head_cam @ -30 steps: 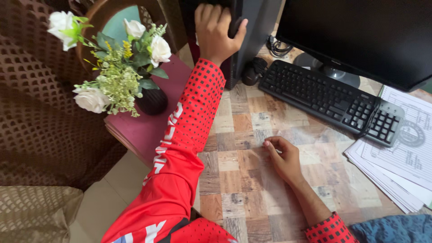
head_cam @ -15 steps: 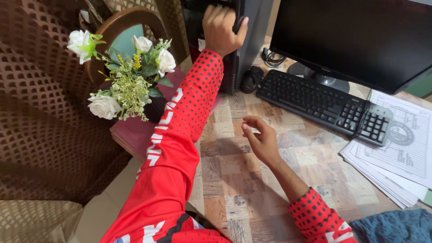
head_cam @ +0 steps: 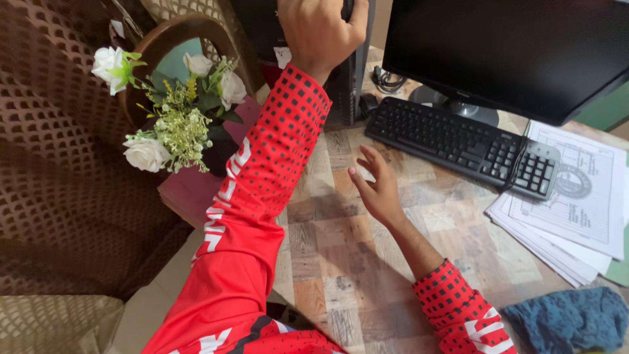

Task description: The person organizes a stack of papers and places them into a pink folder. Then, the person wipes the exterior of a black computer tower with a blue cloth, cleaning the front, sides, top, and back surfaces before returning it to its position on the desk.

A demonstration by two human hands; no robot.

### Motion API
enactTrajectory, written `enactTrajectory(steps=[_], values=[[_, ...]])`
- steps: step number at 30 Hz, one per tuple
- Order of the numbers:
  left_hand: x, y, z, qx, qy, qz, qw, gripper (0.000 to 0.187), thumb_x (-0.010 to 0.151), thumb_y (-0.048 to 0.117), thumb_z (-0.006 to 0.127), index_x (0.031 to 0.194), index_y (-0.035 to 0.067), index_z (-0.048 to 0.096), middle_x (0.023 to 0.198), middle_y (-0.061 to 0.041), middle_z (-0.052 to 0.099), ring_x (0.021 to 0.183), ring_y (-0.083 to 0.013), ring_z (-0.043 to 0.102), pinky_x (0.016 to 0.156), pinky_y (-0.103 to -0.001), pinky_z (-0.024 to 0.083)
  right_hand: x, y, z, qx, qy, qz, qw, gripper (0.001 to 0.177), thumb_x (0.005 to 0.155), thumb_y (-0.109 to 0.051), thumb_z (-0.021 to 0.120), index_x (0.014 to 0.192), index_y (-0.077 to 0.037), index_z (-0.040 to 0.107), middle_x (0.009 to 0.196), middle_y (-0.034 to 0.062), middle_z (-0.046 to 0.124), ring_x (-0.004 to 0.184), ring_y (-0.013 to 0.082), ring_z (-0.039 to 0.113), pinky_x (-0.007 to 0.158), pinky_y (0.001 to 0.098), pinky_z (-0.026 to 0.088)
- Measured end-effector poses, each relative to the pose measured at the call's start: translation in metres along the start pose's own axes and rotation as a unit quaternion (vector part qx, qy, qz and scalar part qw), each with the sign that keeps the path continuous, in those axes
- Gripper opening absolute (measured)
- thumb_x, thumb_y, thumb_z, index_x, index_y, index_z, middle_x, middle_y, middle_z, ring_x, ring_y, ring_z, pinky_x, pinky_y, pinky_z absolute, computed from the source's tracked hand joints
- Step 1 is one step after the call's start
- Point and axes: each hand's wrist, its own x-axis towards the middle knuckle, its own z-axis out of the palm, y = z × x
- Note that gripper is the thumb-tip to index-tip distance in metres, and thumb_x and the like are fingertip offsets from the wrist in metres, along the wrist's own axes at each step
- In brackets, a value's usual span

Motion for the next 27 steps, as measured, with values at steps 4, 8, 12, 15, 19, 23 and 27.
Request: enactTrajectory(steps=[4,8,12,15,19,23,27], values=[[0.008,0.032,-0.040,0.011,-0.016,-0.042,0.999,0.029,0.087,0.025,0.075,0.070,0.009,0.058,0.066,-0.008,0.057,0.066,-0.0323,0.056,0.069,-0.046,0.042,-0.015,-0.029,-0.006,0.016,0.012,-0.039,0.999,0.075,0.095,-0.017,0.073,0.157,-0.006,0.031,0.163,0.0183,0.038,0.143,0.0301,0.050,0.095,0.0416,0.062],[0.004,0.067,-0.091,0.022,-0.029,-0.085,0.996,0.033,0.089,0.024,0.074,0.069,0.007,0.054,0.069,-0.010,0.056,0.068,-0.0328,0.054,0.071,-0.045,0.040,-0.040,-0.061,-0.010,-0.025,-0.016,-0.058,0.998,0.101,0.084,-0.015,0.083,0.159,-0.006,0.016,0.164,0.0209,0.025,0.141,0.0350,0.041,0.093,0.0448,0.061],[0.002,0.091,-0.126,0.017,-0.042,-0.119,0.992,0.033,0.089,0.022,0.075,0.068,0.008,0.053,0.067,-0.009,0.054,0.066,-0.0321,0.052,0.070,-0.046,0.038,-0.061,-0.068,-0.007,-0.109,-0.025,-0.105,0.988,0.104,0.087,-0.019,0.083,0.163,-0.007,0.012,0.154,0.0238,0.046,0.134,0.0319,0.057,0.097,0.0428,0.059],[-0.001,0.116,-0.155,-0.003,-0.058,-0.112,0.992,0.038,0.086,0.022,0.076,0.063,0.009,0.049,0.063,-0.010,0.051,0.063,-0.0321,0.050,0.066,-0.046,0.036,-0.073,-0.061,-0.006,-0.161,-0.004,-0.181,0.970,0.099,0.092,-0.015,0.080,0.165,-0.006,0.014,0.147,0.0284,0.054,0.135,0.0349,0.057,0.101,0.0455,0.056],[-0.005,0.156,-0.195,-0.043,-0.067,-0.085,0.993,0.037,0.089,0.020,0.077,0.065,0.009,0.051,0.067,-0.009,0.053,0.064,-0.0310,0.051,0.066,-0.046,0.037,-0.117,-0.057,-0.009,-0.116,-0.027,-0.072,0.990,0.093,0.092,-0.013,0.073,0.162,-0.003,0.012,0.137,0.0271,0.060,0.124,0.0357,0.065,0.090,0.0407,0.059],[-0.009,0.198,-0.231,-0.078,-0.089,-0.081,0.990,0.041,0.091,0.018,0.079,0.063,0.010,0.050,0.066,-0.008,0.052,0.062,-0.0296,0.051,0.066,-0.045,0.039,-0.177,-0.051,-0.025,-0.073,-0.034,-0.016,0.997,0.070,0.093,-0.010,0.067,0.153,-0.001,0.032,0.128,0.0241,0.065,0.118,0.0373,0.068,0.091,0.0408,0.059],[-0.016,0.241,-0.262,-0.110,-0.119,-0.069,0.984,0.046,0.090,0.020,0.081,0.060,0.012,0.047,0.061,-0.006,0.050,0.058,-0.0282,0.051,0.061,-0.045,0.038,-0.236,-0.037,-0.046,-0.193,-0.039,-0.055,0.979,0.040,0.093,-0.011,0.068,0.131,0.000,0.056,0.118,0.0236,0.070,0.112,0.0385,0.068,0.092,0.0456,0.054]])
